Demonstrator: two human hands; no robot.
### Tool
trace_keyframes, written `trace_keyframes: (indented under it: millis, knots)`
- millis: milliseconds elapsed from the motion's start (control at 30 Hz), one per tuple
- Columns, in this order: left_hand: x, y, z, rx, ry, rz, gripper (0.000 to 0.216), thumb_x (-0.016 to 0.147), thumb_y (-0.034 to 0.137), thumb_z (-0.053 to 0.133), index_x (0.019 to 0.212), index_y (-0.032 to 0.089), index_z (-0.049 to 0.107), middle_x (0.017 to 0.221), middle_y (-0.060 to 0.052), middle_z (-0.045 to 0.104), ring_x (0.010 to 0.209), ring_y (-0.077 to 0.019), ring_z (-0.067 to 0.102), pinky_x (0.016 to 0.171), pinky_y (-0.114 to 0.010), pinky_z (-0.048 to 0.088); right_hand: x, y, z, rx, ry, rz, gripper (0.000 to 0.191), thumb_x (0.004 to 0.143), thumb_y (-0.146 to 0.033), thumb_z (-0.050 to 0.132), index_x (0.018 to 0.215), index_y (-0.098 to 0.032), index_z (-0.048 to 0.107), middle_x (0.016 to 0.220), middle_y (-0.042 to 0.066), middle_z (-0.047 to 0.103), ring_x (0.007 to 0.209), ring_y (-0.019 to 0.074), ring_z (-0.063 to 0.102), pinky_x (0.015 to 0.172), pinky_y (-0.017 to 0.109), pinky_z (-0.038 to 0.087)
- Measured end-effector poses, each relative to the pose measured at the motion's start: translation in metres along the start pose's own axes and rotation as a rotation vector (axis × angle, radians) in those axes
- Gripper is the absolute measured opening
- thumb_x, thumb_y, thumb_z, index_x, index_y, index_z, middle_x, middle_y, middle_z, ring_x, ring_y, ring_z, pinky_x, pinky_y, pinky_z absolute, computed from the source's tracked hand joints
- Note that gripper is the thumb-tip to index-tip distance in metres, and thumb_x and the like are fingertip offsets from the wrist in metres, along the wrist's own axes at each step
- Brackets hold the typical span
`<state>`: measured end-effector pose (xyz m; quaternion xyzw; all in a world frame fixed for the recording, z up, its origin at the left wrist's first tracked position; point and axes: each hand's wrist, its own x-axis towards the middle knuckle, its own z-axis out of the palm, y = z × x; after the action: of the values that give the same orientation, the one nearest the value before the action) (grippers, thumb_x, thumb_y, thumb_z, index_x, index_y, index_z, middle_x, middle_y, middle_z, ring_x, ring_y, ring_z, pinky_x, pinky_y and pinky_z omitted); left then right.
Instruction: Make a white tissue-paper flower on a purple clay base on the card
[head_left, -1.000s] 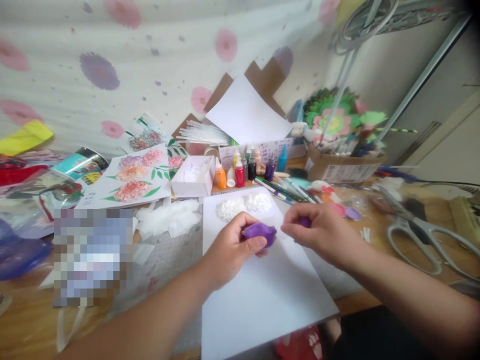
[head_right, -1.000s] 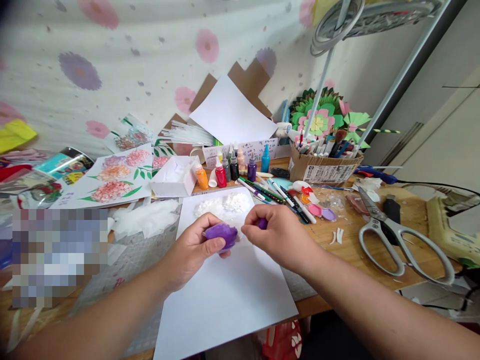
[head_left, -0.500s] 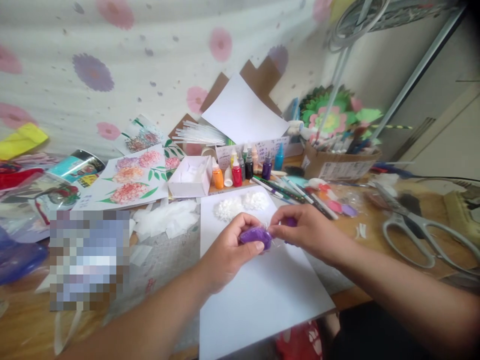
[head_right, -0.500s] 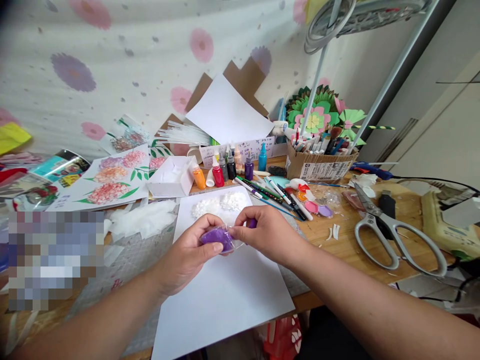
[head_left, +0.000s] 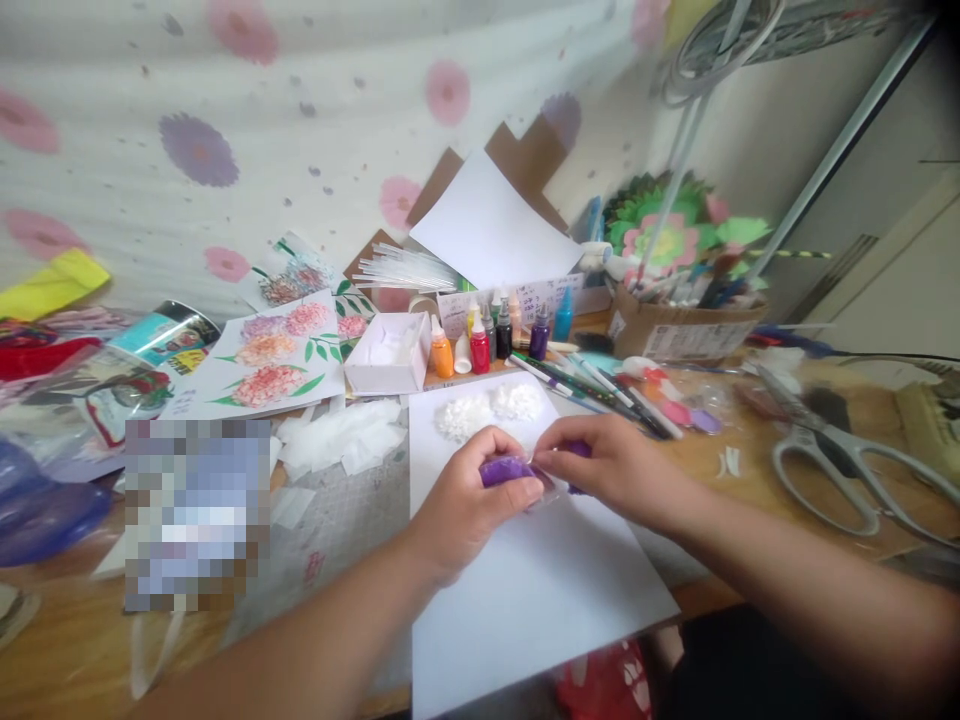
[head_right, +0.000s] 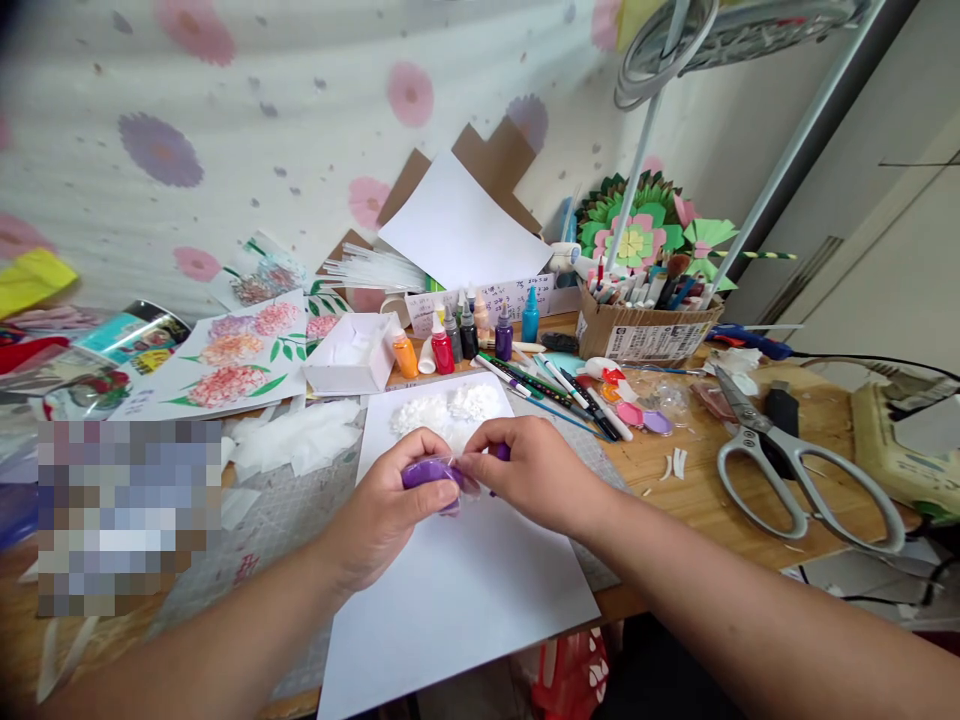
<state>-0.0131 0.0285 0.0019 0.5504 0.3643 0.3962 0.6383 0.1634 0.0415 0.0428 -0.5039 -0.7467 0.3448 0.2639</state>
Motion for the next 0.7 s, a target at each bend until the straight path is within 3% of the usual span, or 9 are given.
trace_keyframes:
  millis: [133, 267, 367, 467, 600, 700]
  knots:
    - [0.0, 0.001, 0.0, -0.019, 0.004, -0.024, 0.019, 0.076, 0.024, 0.066, 0.09, 0.018, 0.055, 0.075, 0.0, 0.058, 0.073, -0.014, 0.057, 0.066, -0.028, 0.046, 0.0, 0.0, -0.001, 0.001, 0.007, -0.019, 0.016, 0.078, -0.02, 0.055, 0.068, -0.015, 0.067, 0.056, -0.002, 0.06, 0.051, 0.0093, 0.049, 0.047, 0.019, 0.036]
    - [0.002, 0.0, 0.001, -0.017, 0.083, -0.041, 0.014, 0.079, 0.021, 0.06, 0.093, 0.017, 0.062, 0.078, -0.002, 0.061, 0.066, -0.0119, 0.057, 0.058, -0.025, 0.047, -0.008, -0.005, 0.004, -0.065, 0.056, -0.094, 0.015, 0.077, -0.017, 0.056, 0.068, -0.017, 0.068, 0.063, -0.001, 0.065, 0.058, 0.0107, 0.054, 0.056, 0.021, 0.038]
    - [0.003, 0.001, 0.0, -0.025, 0.129, 0.008, 0.014, 0.083, 0.025, 0.058, 0.094, 0.017, 0.063, 0.077, -0.002, 0.061, 0.06, -0.0108, 0.058, 0.057, -0.025, 0.047, -0.016, -0.008, 0.008, -0.171, 0.022, -0.183, 0.016, 0.081, -0.022, 0.056, 0.089, -0.024, 0.07, 0.069, -0.004, 0.068, 0.057, 0.0101, 0.054, 0.056, 0.022, 0.037]
    - [0.004, 0.004, -0.001, -0.108, 0.129, 0.029, 0.022, 0.085, 0.032, 0.058, 0.103, 0.02, 0.06, 0.085, -0.002, 0.062, 0.062, -0.0118, 0.061, 0.059, -0.026, 0.048, -0.023, -0.008, 0.011, -0.333, -0.069, -0.198, 0.032, 0.083, -0.029, 0.056, 0.115, -0.026, 0.061, 0.064, -0.004, 0.065, 0.05, 0.0114, 0.051, 0.05, 0.023, 0.034]
    - [0.003, 0.009, 0.003, -0.243, 0.109, 0.042, 0.017, 0.087, 0.034, 0.057, 0.088, 0.017, 0.059, 0.096, -0.004, 0.062, 0.071, -0.0118, 0.06, 0.062, -0.026, 0.05, -0.027, -0.005, 0.019, -0.414, -0.124, -0.168, 0.044, 0.079, -0.025, 0.059, 0.123, -0.019, 0.055, 0.065, 0.0, 0.065, 0.051, 0.0148, 0.054, 0.051, 0.025, 0.036]
    - [0.002, 0.012, 0.006, -0.344, 0.121, 0.05, 0.019, 0.088, 0.032, 0.054, 0.078, 0.016, 0.053, 0.094, -0.003, 0.061, 0.074, -0.0123, 0.059, 0.064, -0.027, 0.05, -0.024, 0.001, 0.023, -0.299, -0.022, -0.22, 0.038, 0.083, -0.023, 0.055, 0.121, -0.024, 0.057, 0.069, -0.001, 0.067, 0.054, 0.0142, 0.057, 0.054, 0.024, 0.039]
